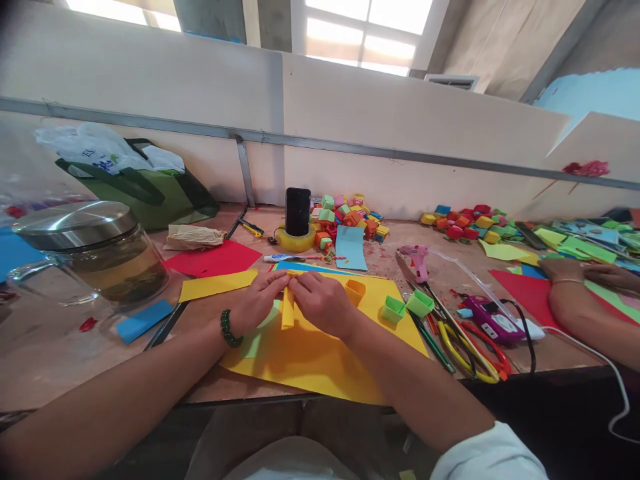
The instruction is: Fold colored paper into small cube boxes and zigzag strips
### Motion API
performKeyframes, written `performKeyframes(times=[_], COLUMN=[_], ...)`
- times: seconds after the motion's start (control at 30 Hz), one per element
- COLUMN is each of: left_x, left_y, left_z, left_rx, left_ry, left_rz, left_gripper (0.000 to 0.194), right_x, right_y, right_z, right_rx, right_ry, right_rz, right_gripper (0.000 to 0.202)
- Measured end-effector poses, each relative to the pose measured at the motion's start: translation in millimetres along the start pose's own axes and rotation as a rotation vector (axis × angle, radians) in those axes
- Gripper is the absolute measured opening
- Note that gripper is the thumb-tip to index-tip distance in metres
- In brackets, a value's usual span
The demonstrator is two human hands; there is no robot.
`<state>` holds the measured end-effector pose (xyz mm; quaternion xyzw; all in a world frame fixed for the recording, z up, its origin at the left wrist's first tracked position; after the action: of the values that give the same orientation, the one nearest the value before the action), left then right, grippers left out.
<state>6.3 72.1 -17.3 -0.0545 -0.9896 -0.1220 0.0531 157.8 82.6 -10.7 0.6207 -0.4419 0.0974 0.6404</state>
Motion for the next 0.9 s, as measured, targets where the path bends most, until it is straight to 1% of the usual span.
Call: performKeyframes(times=[0.07, 0.13, 0.2, 0.23, 0.27, 0.37, 0.47, 0.53, 0.6, 0.67, 0.73, 0.8, 0.83, 0.9], left_x=[-0.2, -1.2, -2.3, -2.8, -3.0, -2.4, -0.7, 0.6, 1.3, 1.4, 2.2, 5.3, 7.9, 13.6], left_y=[-0.3, -0.9, -1.5, -1.8, -2.1, -2.3, -2.1, -2.1, -2.4, -2.8, -2.5, -0.5, 1.1, 5.1], left_z=[-1.0, -2.7, -4.6, -5.6, -6.4, -7.2, -5.0, -2.8, -1.3, -2.0, -4.6, -7.0, -7.2, -4.2], left_rx=[-0.056, -0.092, -0.115, -0.129, -0.144, -0.157, -0.156, -0.166, -0.174, -0.173, -0.158, -0.152, -0.155, -0.148], left_ry=[0.085, 0.139, 0.185, 0.212, 0.239, 0.273, 0.272, 0.294, 0.337, 0.368, 0.34, 0.239, 0.172, 0.038], left_rz=[-0.001, 0.037, 0.09, 0.107, 0.113, 0.125, 0.148, 0.146, 0.159, 0.205, 0.247, 0.208, 0.147, -0.025], left_gripper=[0.033, 0.035, 0.036, 0.036, 0.036, 0.038, 0.041, 0.042, 0.041, 0.039, 0.038, 0.04, 0.042, 0.052], right_x=[-0.6, -0.7, -1.2, -1.8, -2.7, -5.1, -3.8, -1.5, 0.1, 0.2, -1.3, -3.7, -4.8, -6.9], right_y=[-0.8, -0.8, -0.1, 0.4, 0.9, 1.6, 2.4, 3.6, 5.0, 5.7, 5.1, 3.5, 2.6, 2.0], right_z=[-3.4, -8.0, -12.7, -14.7, -16.3, -18.6, -18.6, -17.8, -16.6, -16.0, -17.5, -22.5, -25.9, -32.2], right_rx=[-0.119, -0.255, -0.364, -0.395, -0.409, -0.391, -0.389, -0.428, -0.49, -0.547, -0.598, -0.699, -0.77, -0.909], right_ry=[0.182, 0.331, 0.382, 0.383, 0.381, 0.369, 0.402, 0.504, 0.633, 0.738, 0.801, 0.846, 0.877, 0.976], right_rz=[-0.023, -0.067, -0.104, -0.116, -0.122, -0.106, -0.102, -0.067, -0.007, 0.044, 0.045, -0.026, -0.083, -0.213], right_gripper=[0.02, 0.017, 0.012, 0.01, 0.011, 0.022, 0.026, 0.029, 0.031, 0.033, 0.036, 0.037, 0.038, 0.04])
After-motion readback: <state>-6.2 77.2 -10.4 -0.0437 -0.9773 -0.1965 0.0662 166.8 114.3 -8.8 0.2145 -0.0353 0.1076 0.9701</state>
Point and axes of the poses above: each hand's wrist, its own y-axis towards the middle knuckle, its own x-axis out of the back of the hand, z = x × y, the point moved 1 cm from there along y, towards the middle knuckle, and after that the axes turned 1 degree about z, right-handed, at the moved point
